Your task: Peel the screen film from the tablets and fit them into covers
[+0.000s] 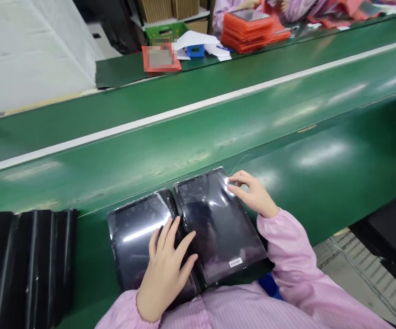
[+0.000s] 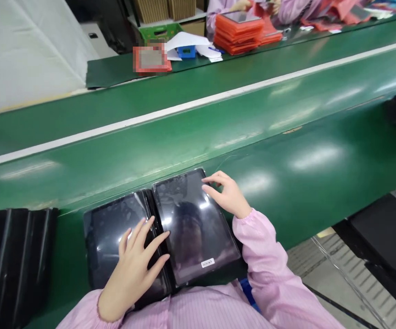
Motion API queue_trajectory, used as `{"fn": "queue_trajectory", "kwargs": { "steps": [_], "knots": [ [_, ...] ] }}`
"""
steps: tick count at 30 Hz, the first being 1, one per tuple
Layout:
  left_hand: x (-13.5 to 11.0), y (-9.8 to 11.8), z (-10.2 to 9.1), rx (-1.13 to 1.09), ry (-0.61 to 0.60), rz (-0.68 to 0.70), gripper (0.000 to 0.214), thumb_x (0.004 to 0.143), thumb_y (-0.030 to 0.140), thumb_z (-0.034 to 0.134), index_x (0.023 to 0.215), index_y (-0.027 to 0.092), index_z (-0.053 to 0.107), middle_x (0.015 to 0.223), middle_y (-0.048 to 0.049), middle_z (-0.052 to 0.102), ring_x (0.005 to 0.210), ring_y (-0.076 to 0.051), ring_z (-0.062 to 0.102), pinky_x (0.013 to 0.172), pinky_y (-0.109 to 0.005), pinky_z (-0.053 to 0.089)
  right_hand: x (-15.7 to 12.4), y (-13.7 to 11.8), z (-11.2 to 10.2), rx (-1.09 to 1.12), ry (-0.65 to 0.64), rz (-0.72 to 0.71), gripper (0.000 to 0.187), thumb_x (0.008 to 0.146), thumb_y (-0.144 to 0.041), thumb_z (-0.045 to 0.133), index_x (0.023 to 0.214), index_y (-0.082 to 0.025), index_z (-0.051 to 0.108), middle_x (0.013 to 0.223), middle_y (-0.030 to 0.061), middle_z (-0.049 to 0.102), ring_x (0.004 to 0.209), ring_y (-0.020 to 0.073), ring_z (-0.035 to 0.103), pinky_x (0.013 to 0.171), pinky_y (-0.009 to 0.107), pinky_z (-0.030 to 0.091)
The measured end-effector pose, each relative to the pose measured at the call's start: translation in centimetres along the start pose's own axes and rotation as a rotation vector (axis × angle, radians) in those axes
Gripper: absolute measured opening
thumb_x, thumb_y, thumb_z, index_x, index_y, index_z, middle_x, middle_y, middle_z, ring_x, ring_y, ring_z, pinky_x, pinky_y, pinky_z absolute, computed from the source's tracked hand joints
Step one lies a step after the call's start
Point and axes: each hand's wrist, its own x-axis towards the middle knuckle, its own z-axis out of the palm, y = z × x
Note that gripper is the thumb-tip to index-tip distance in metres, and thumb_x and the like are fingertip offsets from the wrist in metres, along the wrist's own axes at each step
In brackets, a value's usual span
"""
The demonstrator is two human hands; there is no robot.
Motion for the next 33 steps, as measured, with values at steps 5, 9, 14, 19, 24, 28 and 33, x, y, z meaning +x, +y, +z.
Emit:
{"fn": "queue_trajectory", "kwargs": {
  "steps": [5, 9, 14, 19, 24, 28, 33],
  "knots": [
    [0.1, -0.1, 0.6, 0.059, -0.007, -0.087, 0.067, 0.089, 0.035, 0.059, 0.149, 0.018, 0.036, 0.156, -0.0231, 0.032, 0.146, -0.04, 0.027, 0.105, -0.063, 0.04, 0.1, 0.3, 0.6, 0.042, -0.015, -0.085, 0.015, 0.083, -0.019, 0.065, 0.087, -0.026, 0.077, 0.084, 0.0032, 0.063, 0.08, 0.0181, 0.057, 0.073, 0.034, 0.043],
    [0.2, -0.2, 0.9, 0.075, -0.029, -0.128, 0.083, 0.085, 0.044, 0.062, 0.152, 0.011, 0.026, 0.158, -0.0224, 0.03, 0.147, -0.039, 0.023, 0.106, -0.06, 0.04, 0.1, 1.9, 0.6, 0.262, -0.071, -0.032, 0.013, 0.079, -0.017, 0.069, 0.078, -0.028, 0.077, 0.082, 0.0017, 0.059, 0.075, 0.0163, 0.056, 0.069, 0.031, 0.041],
    [0.3, -0.1, 0.7, 0.077, -0.054, -0.135, 0.079, 0.084, 0.044, 0.061, 0.152, 0.016, 0.03, 0.159, -0.0184, 0.03, 0.145, -0.037, 0.029, 0.106, -0.057, 0.041, 0.3, 4.0, 0.4, 0.499, -0.083, 0.064, 0.015, 0.069, -0.014, 0.07, 0.057, -0.023, 0.069, 0.075, 0.0017, 0.052, 0.067, 0.0157, 0.049, 0.063, 0.031, 0.036],
    [0.3, -0.2, 0.6, 0.071, -0.082, -0.133, 0.075, 0.086, 0.043, 0.059, 0.152, 0.019, 0.032, 0.16, -0.0162, 0.03, 0.144, -0.036, 0.033, 0.106, -0.054, 0.039, 0.4, 4.9, 0.1, 0.681, -0.126, 0.15, 0.025, 0.062, -0.022, 0.068, 0.043, -0.019, 0.051, 0.072, 0.0021, 0.045, 0.064, 0.0164, 0.046, 0.061, 0.032, 0.034],
    [0.4, -0.5, 0.6, 0.124, -0.079, -0.097, 0.076, 0.085, 0.047, 0.059, 0.151, 0.017, 0.035, 0.158, -0.0175, 0.032, 0.142, -0.036, 0.035, 0.105, -0.053, 0.038, 0.4, 4.5, -0.4, 0.757, -0.199, 0.166, 0.025, 0.063, -0.023, 0.063, 0.045, -0.018, 0.047, 0.072, 0.0035, 0.04, 0.067, 0.0185, 0.044, 0.062, 0.034, 0.033],
    [0.4, -0.5, 0.7, 0.163, -0.065, -0.07, 0.079, 0.084, 0.055, 0.057, 0.149, 0.016, 0.037, 0.156, -0.0189, 0.036, 0.14, -0.035, 0.036, 0.105, -0.052, 0.036, 0.2, 3.9, -0.4, 0.742, -0.163, 0.216, 0.024, 0.063, -0.023, 0.061, 0.045, -0.019, 0.046, 0.073, 0.0054, 0.038, 0.067, 0.0201, 0.042, 0.062, 0.037, 0.03],
    [0.5, -0.2, 0.3, 0.134, -0.062, -0.103, 0.085, 0.08, 0.059, 0.061, 0.15, 0.017, 0.036, 0.153, -0.0189, 0.041, 0.139, -0.036, 0.036, 0.105, -0.052, 0.035, 0.1, 4.3, -0.7, 0.657, -0.174, 0.238, 0.028, 0.061, -0.026, 0.063, 0.043, -0.02, 0.043, 0.07, 0.0074, 0.037, 0.063, 0.0222, 0.038, 0.059, 0.039, 0.025]
  ]
}}
